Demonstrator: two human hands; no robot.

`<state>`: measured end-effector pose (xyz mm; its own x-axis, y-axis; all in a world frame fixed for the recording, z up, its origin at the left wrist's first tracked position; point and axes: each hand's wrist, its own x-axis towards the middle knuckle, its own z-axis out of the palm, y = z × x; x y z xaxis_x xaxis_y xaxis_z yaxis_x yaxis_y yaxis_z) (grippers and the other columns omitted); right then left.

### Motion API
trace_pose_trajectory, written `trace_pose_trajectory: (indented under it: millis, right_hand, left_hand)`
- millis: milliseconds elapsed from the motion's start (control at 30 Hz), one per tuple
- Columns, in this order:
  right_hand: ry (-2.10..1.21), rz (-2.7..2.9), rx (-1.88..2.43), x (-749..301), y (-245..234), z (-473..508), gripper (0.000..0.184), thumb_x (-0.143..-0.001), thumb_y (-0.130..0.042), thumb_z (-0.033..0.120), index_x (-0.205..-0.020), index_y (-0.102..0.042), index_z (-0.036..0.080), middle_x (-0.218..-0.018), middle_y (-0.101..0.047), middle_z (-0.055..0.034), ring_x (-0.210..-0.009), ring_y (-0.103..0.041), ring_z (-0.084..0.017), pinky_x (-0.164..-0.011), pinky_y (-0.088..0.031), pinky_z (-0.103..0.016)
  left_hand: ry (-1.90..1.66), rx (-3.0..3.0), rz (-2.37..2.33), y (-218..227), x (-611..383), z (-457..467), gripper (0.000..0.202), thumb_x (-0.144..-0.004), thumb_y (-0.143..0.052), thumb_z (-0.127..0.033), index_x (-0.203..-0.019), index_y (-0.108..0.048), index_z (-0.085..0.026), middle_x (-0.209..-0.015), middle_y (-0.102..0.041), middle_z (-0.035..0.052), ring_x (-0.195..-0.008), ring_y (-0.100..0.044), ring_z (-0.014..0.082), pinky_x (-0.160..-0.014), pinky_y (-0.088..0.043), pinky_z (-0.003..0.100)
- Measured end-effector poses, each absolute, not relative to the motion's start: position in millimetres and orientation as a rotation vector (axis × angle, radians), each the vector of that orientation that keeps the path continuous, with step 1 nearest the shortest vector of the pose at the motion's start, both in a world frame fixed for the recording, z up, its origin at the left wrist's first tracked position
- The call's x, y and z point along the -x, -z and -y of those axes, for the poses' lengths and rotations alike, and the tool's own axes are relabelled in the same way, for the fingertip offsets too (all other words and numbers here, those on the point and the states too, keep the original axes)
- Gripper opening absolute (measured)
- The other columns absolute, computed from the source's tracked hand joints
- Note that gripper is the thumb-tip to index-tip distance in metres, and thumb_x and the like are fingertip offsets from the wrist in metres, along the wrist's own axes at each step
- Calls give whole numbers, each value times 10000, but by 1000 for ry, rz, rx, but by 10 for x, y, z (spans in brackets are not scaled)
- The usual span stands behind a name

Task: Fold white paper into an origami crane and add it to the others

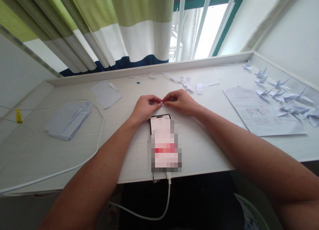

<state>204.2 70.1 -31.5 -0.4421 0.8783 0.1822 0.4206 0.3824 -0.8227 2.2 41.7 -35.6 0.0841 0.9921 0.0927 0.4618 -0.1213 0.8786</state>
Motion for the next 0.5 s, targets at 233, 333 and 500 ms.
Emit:
trace_pose_trajectory:
  millis: [233, 333, 500]
  right_hand:
    - [-920, 1998, 1144, -2014, 324, -687, 121, -798, -767, 216, -890, -835, 175, -886, -819, -67, -827, -729, -208, -839, -573, -353]
    - [-929, 1979, 1154, -2003, 318, -676, 115, -791, -775, 221, -875, -837, 175, -875, -815, -70, -816, -723, -207, -837, -569, -356]
    - [-924, 1983, 1142, -1994, 318, -673, 99, -797, -759, 194, -855, -836, 170, -878, -817, -73, -824, -730, -210, -842, -568, -355]
  left_hand:
    - [-957, -1692, -1404, 322, 34, -411, 146, -866, -702, -240, -945, -814, -188, -1005, -831, 70, -974, -756, 240, -963, -569, 385]
    - [-942, -1673, -1383, 300, 72, -395, 172, -872, -701, -248, -997, -806, -193, -1058, -829, 72, -1032, -755, 239, -1011, -557, 393]
    - [-978, -1656, -1391, 316, 70, -392, 212, -797, -814, -310, -969, -805, -187, -1027, -828, 81, -998, -755, 253, -972, -572, 406]
